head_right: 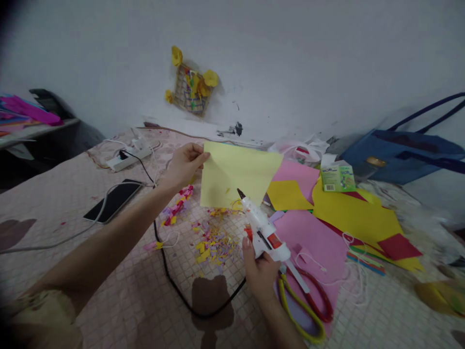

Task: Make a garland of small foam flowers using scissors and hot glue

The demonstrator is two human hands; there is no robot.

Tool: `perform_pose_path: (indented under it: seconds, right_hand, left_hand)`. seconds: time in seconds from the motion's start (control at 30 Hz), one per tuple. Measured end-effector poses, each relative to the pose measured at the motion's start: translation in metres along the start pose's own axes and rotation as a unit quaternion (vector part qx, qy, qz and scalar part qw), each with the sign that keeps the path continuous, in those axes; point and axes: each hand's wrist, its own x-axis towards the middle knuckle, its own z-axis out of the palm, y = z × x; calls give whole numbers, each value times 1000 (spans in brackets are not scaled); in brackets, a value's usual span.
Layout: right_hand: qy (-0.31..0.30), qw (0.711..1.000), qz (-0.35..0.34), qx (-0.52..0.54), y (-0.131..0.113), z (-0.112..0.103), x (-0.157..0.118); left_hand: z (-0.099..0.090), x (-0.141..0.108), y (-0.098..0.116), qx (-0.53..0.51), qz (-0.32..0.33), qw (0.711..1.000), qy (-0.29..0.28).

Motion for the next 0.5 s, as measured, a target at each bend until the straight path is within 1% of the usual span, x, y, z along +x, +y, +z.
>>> perform_pose_path:
  seconds: [0.07, 0.1, 0.13, 0.27, 0.4, 0.5]
  right_hand:
    - [-8, 1000, 12, 2, -3, 1, 0]
    - [-8, 1000, 17, 4, -5, 2, 1]
    - [-7, 1000, 20, 7, -7, 3, 1]
    - [6, 999, 30, 13, -11, 5, 3]
    - [-11, 999, 30, 3, -7, 6, 5]
    - [-30, 999, 34, -3, -4, 8, 7]
  left_hand:
    - [2, 8, -3, 35, -60, 998, 4]
    - [2, 13, -7, 67, -101, 993, -5]
    - [4, 18, -12, 84, -125, 988, -19]
    - [13, 30, -45, 139, -198, 967, -82]
    - [30, 29, -80, 194, -251, 938, -141]
    - [41, 26, -93, 227, -257, 924, -171]
